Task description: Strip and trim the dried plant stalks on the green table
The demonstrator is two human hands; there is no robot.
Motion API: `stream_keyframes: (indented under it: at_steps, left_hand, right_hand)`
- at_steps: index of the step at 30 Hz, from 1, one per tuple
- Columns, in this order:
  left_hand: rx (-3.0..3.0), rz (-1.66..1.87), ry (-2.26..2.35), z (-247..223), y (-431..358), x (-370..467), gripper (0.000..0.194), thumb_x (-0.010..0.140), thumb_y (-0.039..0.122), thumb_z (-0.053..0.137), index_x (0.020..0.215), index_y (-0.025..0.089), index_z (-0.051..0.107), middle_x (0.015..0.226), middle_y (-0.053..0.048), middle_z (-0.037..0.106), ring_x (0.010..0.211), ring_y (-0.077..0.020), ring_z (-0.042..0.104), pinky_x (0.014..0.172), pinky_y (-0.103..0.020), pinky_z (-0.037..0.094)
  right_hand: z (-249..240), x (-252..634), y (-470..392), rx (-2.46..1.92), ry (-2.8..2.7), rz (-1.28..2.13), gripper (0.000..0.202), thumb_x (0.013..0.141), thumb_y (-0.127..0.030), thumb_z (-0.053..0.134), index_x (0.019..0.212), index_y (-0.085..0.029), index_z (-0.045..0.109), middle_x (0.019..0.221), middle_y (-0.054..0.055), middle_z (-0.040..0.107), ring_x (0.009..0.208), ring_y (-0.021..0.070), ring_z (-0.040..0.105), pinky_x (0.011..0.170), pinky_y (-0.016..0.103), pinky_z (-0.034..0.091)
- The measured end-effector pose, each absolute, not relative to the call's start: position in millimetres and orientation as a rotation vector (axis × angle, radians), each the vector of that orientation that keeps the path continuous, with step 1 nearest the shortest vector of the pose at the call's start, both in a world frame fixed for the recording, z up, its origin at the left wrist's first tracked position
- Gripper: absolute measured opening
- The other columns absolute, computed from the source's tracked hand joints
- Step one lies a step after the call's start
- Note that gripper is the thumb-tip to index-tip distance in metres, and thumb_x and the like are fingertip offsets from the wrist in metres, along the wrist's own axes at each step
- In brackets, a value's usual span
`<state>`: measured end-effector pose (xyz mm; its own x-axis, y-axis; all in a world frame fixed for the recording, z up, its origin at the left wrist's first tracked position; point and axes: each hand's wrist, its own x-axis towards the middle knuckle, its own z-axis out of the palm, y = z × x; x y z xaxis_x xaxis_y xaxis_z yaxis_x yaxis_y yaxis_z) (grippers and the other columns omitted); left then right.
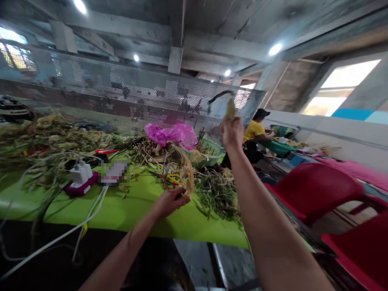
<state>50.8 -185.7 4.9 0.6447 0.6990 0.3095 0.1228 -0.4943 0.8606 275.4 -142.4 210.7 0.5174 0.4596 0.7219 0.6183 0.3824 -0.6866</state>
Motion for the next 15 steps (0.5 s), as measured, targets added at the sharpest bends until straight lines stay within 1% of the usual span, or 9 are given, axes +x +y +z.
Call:
stream_keyframes:
  at_steps: [2,3,5,6,8,9,10,12,15]
  left_hand:
    - [1.968,0.83,0.632,3.4,-184.0,49.5,0.028,0.082,0.046,0.054,0.083,0.02,0.062,0.062,0.002,0.048,0.057,-0.0117,0.042,0.052,-0.022,0.027]
    - [1.943,0.832,0.617,2.7,-183.3,48.9,0.03,0.084,0.048,0.052,0.085,0.019,0.063,0.062,0.001,0.049,0.057,-0.0119,0.043,0.053,-0.022,0.028]
    - [1.89,0.822,0.57,2.1,-183.0,47.9,0.034,0.086,0.049,0.049,0.089,0.019,0.063,0.063,0.001,0.051,0.058,-0.0122,0.045,0.053,-0.022,0.03]
    - [1.869,0.812,0.543,2.2,-183.5,47.7,0.035,0.087,0.049,0.048,0.091,0.018,0.063,0.064,0.0,0.052,0.058,-0.0125,0.045,0.054,-0.022,0.031]
    - [1.848,0.807,0.503,3.3,-185.7,47.8,0.036,0.087,0.048,0.048,0.097,0.017,0.064,0.068,-0.001,0.056,0.062,-0.0136,0.047,0.055,-0.022,0.034]
    - [1.846,0.815,0.491,4.2,-186.9,48.0,0.037,0.087,0.048,0.049,0.1,0.018,0.064,0.071,-0.002,0.058,0.065,-0.0143,0.048,0.057,-0.022,0.035]
    - [1.847,0.829,0.487,5.1,-187.9,48.4,0.037,0.086,0.048,0.05,0.101,0.018,0.064,0.074,-0.002,0.059,0.068,-0.0151,0.049,0.058,-0.022,0.036]
    - [1.844,0.827,0.502,6.6,-188.3,49.2,0.037,0.085,0.049,0.052,0.1,0.019,0.066,0.076,-0.003,0.06,0.07,-0.016,0.05,0.059,-0.023,0.036]
    - [1.757,0.826,0.529,7.2,-184.2,50.9,0.039,0.084,0.051,0.052,0.099,0.018,0.066,0.07,-0.002,0.054,0.064,-0.0136,0.045,0.056,-0.022,0.034]
  right_hand:
    - [206.6,279.0,-126.0,-1.365,-1.084,0.018,0.019,0.071,-0.02,0.067,0.084,-0.006,0.062,0.106,0.013,0.059,0.103,0.0185,0.048,0.087,0.034,0.031]
    - [198.2,275.8,-125.1,-1.404,-1.096,0.108,0.016,0.068,-0.016,0.069,0.08,-0.007,0.064,0.104,0.012,0.061,0.104,0.0189,0.05,0.088,0.033,0.032]
    - [170.6,261.3,-135.4,-1.456,-1.142,0.309,0.01,0.064,-0.011,0.072,0.073,-0.012,0.066,0.091,0.008,0.067,0.094,0.0197,0.057,0.083,0.032,0.039]
    - [153.4,251.8,-144.7,-1.471,-1.166,0.425,0.005,0.067,-0.015,0.072,0.071,-0.015,0.067,0.083,0.007,0.069,0.086,0.0213,0.061,0.078,0.034,0.044]
    - [119.8,233.0,-166.0,-1.474,-1.187,0.69,0.015,0.073,-0.03,0.07,0.068,-0.016,0.067,0.07,0.007,0.068,0.069,0.0243,0.064,0.064,0.037,0.05]
    - [106.1,225.4,-175.8,-1.391,-1.119,0.971,0.02,0.073,-0.037,0.07,0.071,-0.017,0.067,0.07,0.007,0.068,0.068,0.0247,0.064,0.063,0.038,0.051]
    - [95.9,219.7,-183.9,-1.305,-1.012,1.166,0.024,0.071,-0.041,0.072,0.073,-0.017,0.068,0.07,0.007,0.068,0.067,0.0245,0.065,0.062,0.037,0.052]
    - [86.0,214.6,-193.0,-1.189,-0.866,1.229,0.023,0.066,-0.038,0.075,0.078,-0.019,0.069,0.073,0.007,0.069,0.064,0.0231,0.064,0.057,0.034,0.053]
    - [88.0,218.5,-192.7,-1.14,-0.799,0.973,0.02,0.063,-0.028,0.076,0.082,-0.022,0.071,0.077,0.005,0.07,0.06,0.02,0.062,0.05,0.031,0.051]
